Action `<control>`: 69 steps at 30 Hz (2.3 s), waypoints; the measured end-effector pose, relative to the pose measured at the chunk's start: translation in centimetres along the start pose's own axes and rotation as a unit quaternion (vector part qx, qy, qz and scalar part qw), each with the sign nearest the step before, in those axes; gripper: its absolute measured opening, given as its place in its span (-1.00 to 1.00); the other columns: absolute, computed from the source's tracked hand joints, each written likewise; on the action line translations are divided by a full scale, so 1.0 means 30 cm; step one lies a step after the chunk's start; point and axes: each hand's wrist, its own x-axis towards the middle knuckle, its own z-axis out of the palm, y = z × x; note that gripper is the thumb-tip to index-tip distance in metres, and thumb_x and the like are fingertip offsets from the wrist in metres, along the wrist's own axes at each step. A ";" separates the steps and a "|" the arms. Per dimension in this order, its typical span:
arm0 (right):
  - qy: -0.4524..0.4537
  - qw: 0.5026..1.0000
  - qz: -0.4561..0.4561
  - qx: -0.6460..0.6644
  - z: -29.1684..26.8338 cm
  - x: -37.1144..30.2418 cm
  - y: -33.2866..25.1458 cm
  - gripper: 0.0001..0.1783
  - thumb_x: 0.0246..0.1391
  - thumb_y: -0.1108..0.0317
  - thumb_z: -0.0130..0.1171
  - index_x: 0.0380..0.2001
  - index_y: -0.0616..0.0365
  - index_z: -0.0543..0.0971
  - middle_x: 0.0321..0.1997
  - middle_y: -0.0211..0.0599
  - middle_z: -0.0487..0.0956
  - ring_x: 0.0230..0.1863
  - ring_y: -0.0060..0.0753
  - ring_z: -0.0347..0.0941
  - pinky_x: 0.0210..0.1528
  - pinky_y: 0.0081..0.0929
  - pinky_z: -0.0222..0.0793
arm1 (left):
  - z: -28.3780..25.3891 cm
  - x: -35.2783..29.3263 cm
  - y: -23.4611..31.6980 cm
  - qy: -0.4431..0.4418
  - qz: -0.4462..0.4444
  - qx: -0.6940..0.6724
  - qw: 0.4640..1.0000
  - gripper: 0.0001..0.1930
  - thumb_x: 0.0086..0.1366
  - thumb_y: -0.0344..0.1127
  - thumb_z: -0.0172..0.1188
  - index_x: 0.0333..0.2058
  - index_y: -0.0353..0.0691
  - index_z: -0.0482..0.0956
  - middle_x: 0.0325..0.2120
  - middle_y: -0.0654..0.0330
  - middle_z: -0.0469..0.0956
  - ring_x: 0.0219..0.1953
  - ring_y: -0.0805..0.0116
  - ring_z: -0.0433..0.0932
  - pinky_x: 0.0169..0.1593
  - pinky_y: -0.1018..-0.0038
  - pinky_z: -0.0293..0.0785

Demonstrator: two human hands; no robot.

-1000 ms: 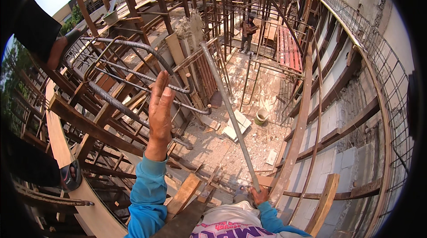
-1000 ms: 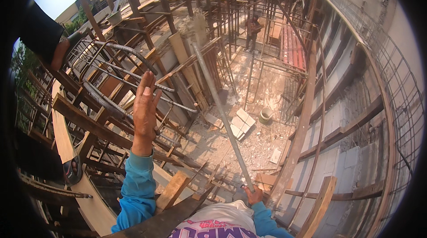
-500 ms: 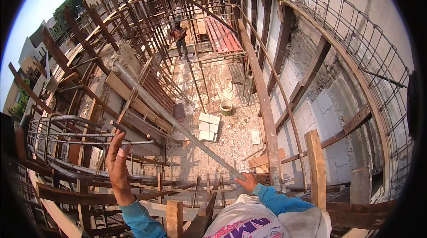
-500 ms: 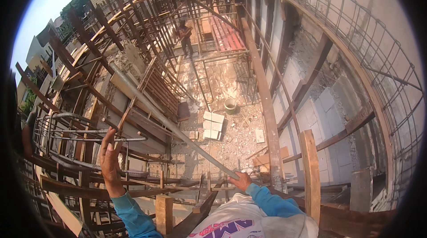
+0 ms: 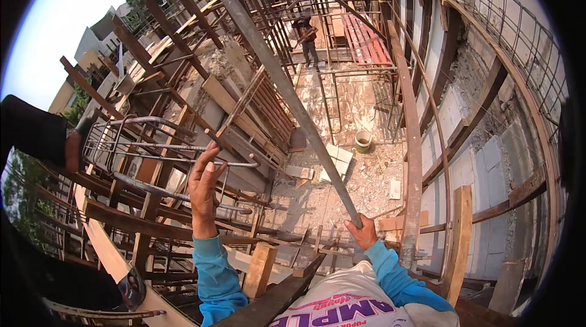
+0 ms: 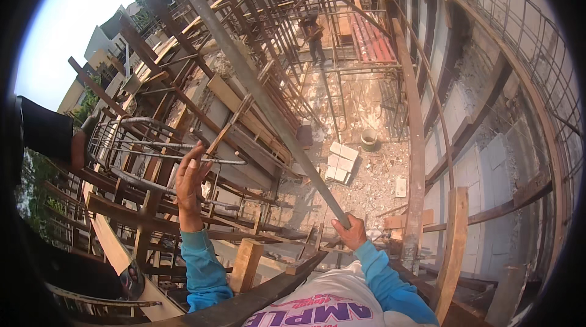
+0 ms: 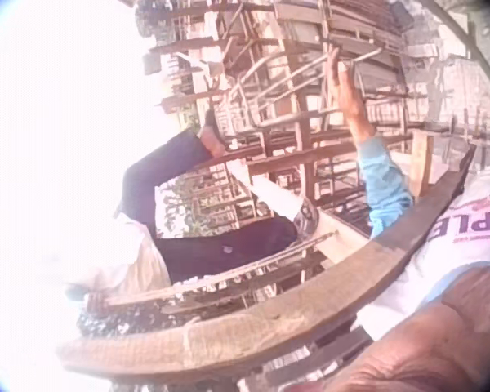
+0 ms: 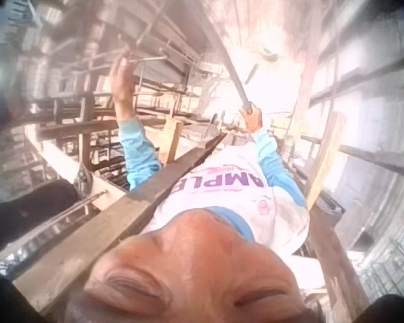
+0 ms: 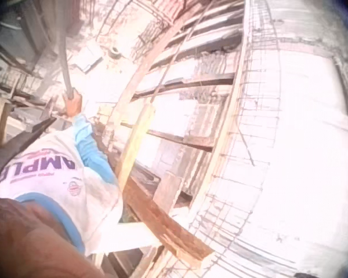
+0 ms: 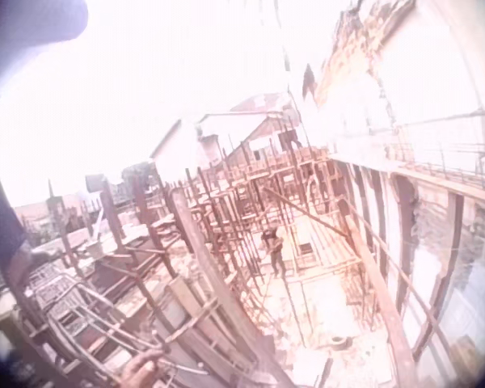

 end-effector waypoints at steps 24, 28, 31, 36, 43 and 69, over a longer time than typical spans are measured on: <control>-0.084 0.987 -0.052 -0.124 0.096 0.020 0.550 -0.69 -0.04 0.26 0.21 -0.68 0.25 0.47 -0.79 -0.32 0.42 -0.78 -0.49 0.39 -0.71 -0.46 0.27 | -0.050 -0.028 0.034 -0.071 -0.018 -0.011 0.997 -0.23 0.19 0.20 0.04 0.19 -0.27 0.15 0.05 0.05 0.37 0.10 0.20 0.36 0.16 0.28 0.24; -0.008 0.992 -0.040 -0.117 0.069 -0.028 0.676 -0.69 -0.03 0.26 0.21 -0.69 0.25 0.47 -0.77 -0.28 0.43 -0.75 -0.45 0.43 -0.69 -0.43 0.29 | -0.007 -0.003 0.056 -0.106 -0.047 -0.009 0.993 -0.36 0.28 0.02 0.03 0.19 -0.27 0.14 0.06 0.06 0.34 0.09 0.24 0.36 0.13 0.33 0.26; -0.001 0.972 -0.026 -0.232 0.014 -0.051 0.506 -0.69 -0.17 0.18 0.27 -0.68 0.20 0.50 -0.71 -0.10 0.46 -0.66 -0.04 0.40 -0.52 -0.23 0.28 | -0.027 -0.008 0.084 -0.111 -0.075 0.040 0.990 -0.31 0.27 0.02 0.02 0.21 -0.31 0.09 0.11 -0.01 0.28 0.15 0.12 0.30 0.11 0.29 0.29; 0.026 0.969 -0.071 -0.236 -0.129 -0.072 0.482 -0.81 -0.23 0.35 0.25 -0.70 0.21 0.48 -0.74 -0.13 0.44 -0.68 -0.11 0.41 -0.56 -0.21 0.27 | -0.042 0.049 0.097 -0.207 -0.184 -0.032 0.960 -0.31 0.28 -0.04 0.04 0.23 -0.32 0.04 0.14 -0.03 0.24 0.16 0.12 0.29 0.13 0.25 0.30; 0.050 0.966 -0.135 -0.216 -0.120 -0.087 0.431 -0.71 -0.17 0.34 0.22 -0.76 0.21 0.36 -0.80 -0.08 0.31 -0.77 -0.17 0.25 -0.66 -0.27 0.14 | -0.046 0.053 0.033 -0.197 -0.146 -0.044 0.969 -0.62 0.35 -0.09 -0.06 -0.04 -0.27 0.40 -0.17 0.06 0.54 -0.09 0.24 0.53 -0.07 0.35 0.51; -0.146 0.984 0.039 -0.097 0.487 0.234 0.425 -0.47 0.02 -0.07 0.16 -0.65 0.23 0.45 -0.72 -0.30 0.34 -0.63 -0.43 0.18 -0.52 -0.29 0.19 | -0.129 0.099 -0.059 0.114 0.013 0.269 0.956 -0.57 0.28 0.05 0.05 -0.26 -0.28 0.48 -0.50 0.35 0.41 -0.46 0.62 0.37 -0.42 0.63 0.42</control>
